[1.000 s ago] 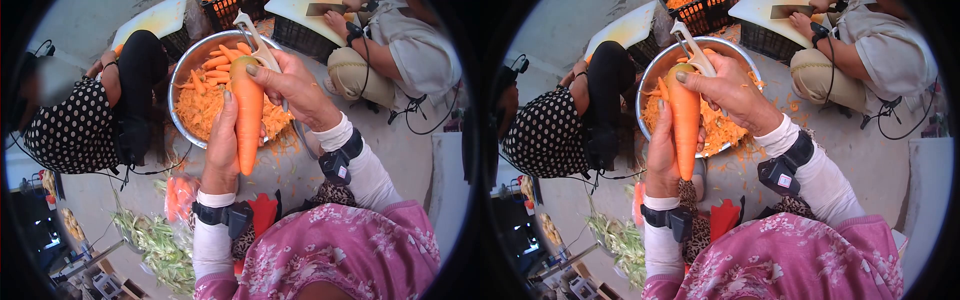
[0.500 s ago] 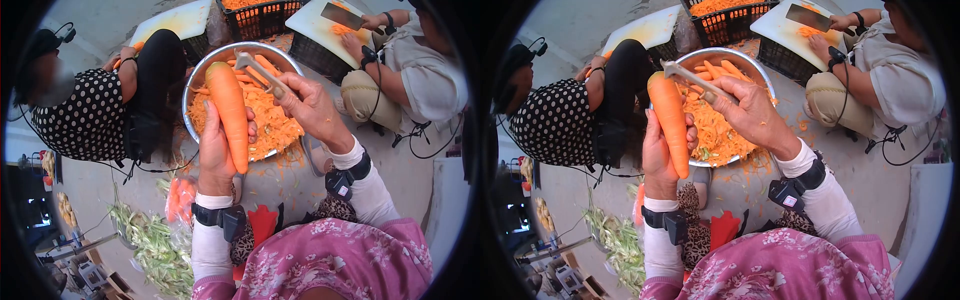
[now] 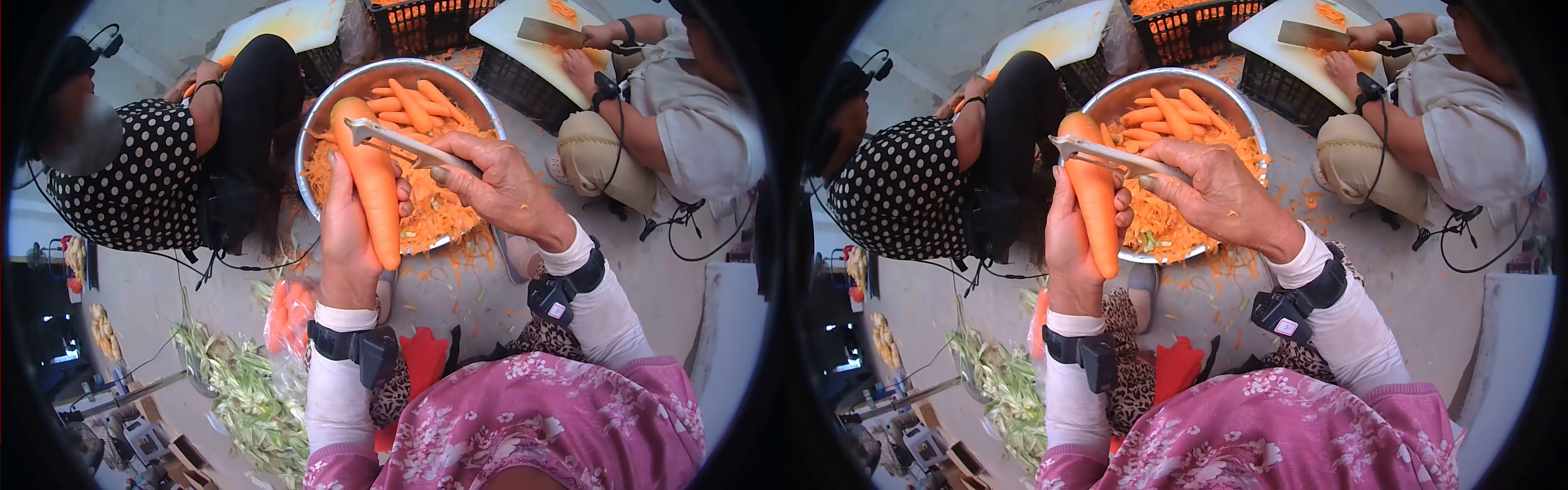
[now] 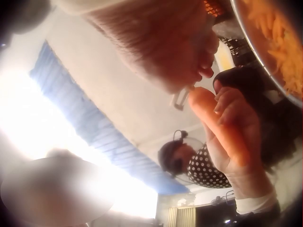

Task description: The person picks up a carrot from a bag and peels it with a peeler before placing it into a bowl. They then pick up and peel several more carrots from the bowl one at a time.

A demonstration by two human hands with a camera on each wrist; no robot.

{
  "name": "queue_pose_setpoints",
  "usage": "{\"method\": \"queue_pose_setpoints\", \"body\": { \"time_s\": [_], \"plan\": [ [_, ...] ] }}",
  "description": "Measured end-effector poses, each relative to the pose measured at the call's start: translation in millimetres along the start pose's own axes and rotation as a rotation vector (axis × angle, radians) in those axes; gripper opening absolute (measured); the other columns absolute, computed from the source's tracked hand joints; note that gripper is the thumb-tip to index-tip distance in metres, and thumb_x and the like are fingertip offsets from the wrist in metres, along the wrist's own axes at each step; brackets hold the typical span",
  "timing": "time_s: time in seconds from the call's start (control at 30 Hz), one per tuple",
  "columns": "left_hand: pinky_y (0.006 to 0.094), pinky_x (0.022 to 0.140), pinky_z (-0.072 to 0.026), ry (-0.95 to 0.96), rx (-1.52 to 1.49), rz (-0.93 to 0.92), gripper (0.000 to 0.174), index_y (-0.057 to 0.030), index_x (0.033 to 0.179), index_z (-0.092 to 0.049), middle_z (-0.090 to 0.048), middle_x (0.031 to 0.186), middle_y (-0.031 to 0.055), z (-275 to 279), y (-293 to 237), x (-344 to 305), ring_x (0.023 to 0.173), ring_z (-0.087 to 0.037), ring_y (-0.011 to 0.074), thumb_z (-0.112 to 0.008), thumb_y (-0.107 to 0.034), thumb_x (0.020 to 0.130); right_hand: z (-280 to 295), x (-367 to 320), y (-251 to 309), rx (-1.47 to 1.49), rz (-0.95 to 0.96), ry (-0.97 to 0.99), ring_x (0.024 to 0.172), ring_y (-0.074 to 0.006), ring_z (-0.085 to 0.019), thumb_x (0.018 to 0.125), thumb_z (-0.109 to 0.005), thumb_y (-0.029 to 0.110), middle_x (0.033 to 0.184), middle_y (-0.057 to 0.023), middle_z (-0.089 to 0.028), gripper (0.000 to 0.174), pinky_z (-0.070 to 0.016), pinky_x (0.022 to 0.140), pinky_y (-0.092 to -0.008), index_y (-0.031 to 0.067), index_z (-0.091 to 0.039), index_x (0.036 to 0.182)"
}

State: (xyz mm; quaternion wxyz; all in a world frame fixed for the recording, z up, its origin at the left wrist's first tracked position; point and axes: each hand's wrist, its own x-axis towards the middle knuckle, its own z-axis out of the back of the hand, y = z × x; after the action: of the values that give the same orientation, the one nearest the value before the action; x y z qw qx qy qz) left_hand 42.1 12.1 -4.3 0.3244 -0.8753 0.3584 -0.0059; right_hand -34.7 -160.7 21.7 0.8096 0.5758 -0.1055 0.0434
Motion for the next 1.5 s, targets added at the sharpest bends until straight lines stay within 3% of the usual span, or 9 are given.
{"method": "queue_pose_setpoints", "body": {
  "time_s": [0.1, 0.2, 0.27, 0.7, 0.77, 0.83, 0.97, 1.37, 1.5],
  "plan": [
    [0.0286, 0.058, -0.0463, -0.004, 0.001, -0.002, 0.053, -0.0035, 0.115, -0.047, -0.053, 0.09, 0.011, 2, -2, 0, 0.072, -0.052, 0.0194, -0.031, -0.051, 0.099, -4, 0, -6, -0.028, 0.045, -0.024, 0.072, -0.018, -0.056, 0.087, -0.057, 0.008, 0.077, -0.0106, -0.059, 0.017, -0.0451, 0.067, -0.032, -0.0016, -0.06, 0.101],
    [0.0288, 0.059, -0.0448, 0.009, -0.015, 0.018, 0.053, -0.0028, 0.117, -0.046, -0.052, 0.093, 0.013, 5, -1, 0, 0.073, -0.05, 0.0196, -0.032, -0.051, 0.098, -1, 1, -3, -0.048, -0.071, 0.023, 0.069, -0.0176, -0.055, 0.089, -0.056, 0.01, 0.074, -0.011, -0.058, 0.016, -0.0438, 0.063, -0.0327, -0.0015, -0.06, 0.099],
    [0.0287, 0.06, -0.0445, 0.017, -0.023, 0.04, 0.054, -0.0031, 0.117, -0.046, -0.052, 0.092, 0.013, 6, -2, 1, 0.073, -0.05, 0.0196, -0.033, -0.052, 0.098, -2, 1, -8, -0.081, 0.024, -0.019, 0.065, -0.0171, -0.053, 0.09, -0.056, 0.012, 0.072, -0.0108, -0.057, 0.016, -0.0425, 0.06, -0.0331, -0.0016, -0.06, 0.098],
    [0.0285, 0.057, -0.0445, 0.06, -0.08, 0.115, 0.055, -0.0046, 0.114, -0.048, -0.055, 0.088, 0.0131, 9, 0, 3, 0.069, -0.053, 0.0193, -0.032, -0.054, 0.097, 3, 3, -3, -0.156, 0.007, -0.053, 0.067, -0.0109, -0.055, 0.088, -0.059, 0.016, 0.072, -0.0071, -0.057, 0.019, -0.0446, 0.062, -0.0277, -0.0012, -0.061, 0.094],
    [0.0294, 0.057, -0.0472, 0.063, -0.104, 0.11, 0.055, -0.0048, 0.112, -0.049, -0.058, 0.088, 0.0133, 11, -2, 3, 0.068, -0.056, 0.0197, -0.031, -0.054, 0.097, 5, 2, 8, -0.17, 0.012, 0.071, 0.062, -0.0216, -0.055, 0.085, -0.062, 0.016, 0.07, -0.0141, -0.058, 0.018, -0.0436, 0.058, -0.0332, -0.0007, -0.063, 0.093],
    [0.03, 0.057, -0.0489, -0.075, -0.097, 0.079, 0.053, -0.0059, 0.114, -0.048, -0.059, 0.088, 0.0138, 11, -3, 2, 0.069, -0.059, 0.0218, -0.034, -0.054, 0.097, 4, 0, 4, -0.173, 0.061, 0.136, 0.063, -0.0248, -0.057, 0.084, -0.063, 0.016, 0.07, -0.0148, -0.058, 0.018, -0.0439, 0.058, -0.0345, -0.0005, -0.063, 0.091],
    [0.0312, 0.056, -0.0521, 0.012, -0.113, 0.064, 0.051, -0.0065, 0.113, -0.049, -0.06, 0.086, 0.0138, 6, -5, 0, 0.069, -0.061, 0.0216, -0.038, -0.053, 0.096, -2, -1, -2, -0.108, 0.193, 0.225, 0.066, -0.0325, -0.059, 0.08, -0.064, 0.016, 0.071, -0.016, -0.058, 0.017, -0.0445, 0.059, -0.0383, 0.0002, -0.062, 0.086],
    [0.027, 0.051, -0.045, -0.027, -0.008, 0.174, 0.054, -0.0039, 0.105, -0.051, -0.057, 0.079, 0.0109, 11, -10, 0, 0.064, -0.055, 0.0177, -0.035, -0.055, 0.096, -1, 10, -11, -0.436, 0.284, -0.024, 0.069, -0.0352, -0.057, 0.083, -0.062, 0.016, 0.074, -0.0158, -0.059, 0.015, -0.0439, 0.061, -0.0402, 0.0016, -0.061, 0.087],
    [0.0262, 0.051, -0.0406, 0.016, 0.022, 0.213, 0.058, -0.0027, 0.106, -0.05, -0.053, 0.078, 0.0105, 12, -12, -4, 0.061, -0.05, 0.0176, -0.03, -0.056, 0.097, 8, 16, -17, -0.348, 0.236, -0.026, 0.066, -0.0319, -0.059, 0.082, -0.065, 0.015, 0.074, -0.016, -0.06, 0.017, -0.045, 0.06, -0.0374, 0.0017, -0.063, 0.092]
  ]
}}
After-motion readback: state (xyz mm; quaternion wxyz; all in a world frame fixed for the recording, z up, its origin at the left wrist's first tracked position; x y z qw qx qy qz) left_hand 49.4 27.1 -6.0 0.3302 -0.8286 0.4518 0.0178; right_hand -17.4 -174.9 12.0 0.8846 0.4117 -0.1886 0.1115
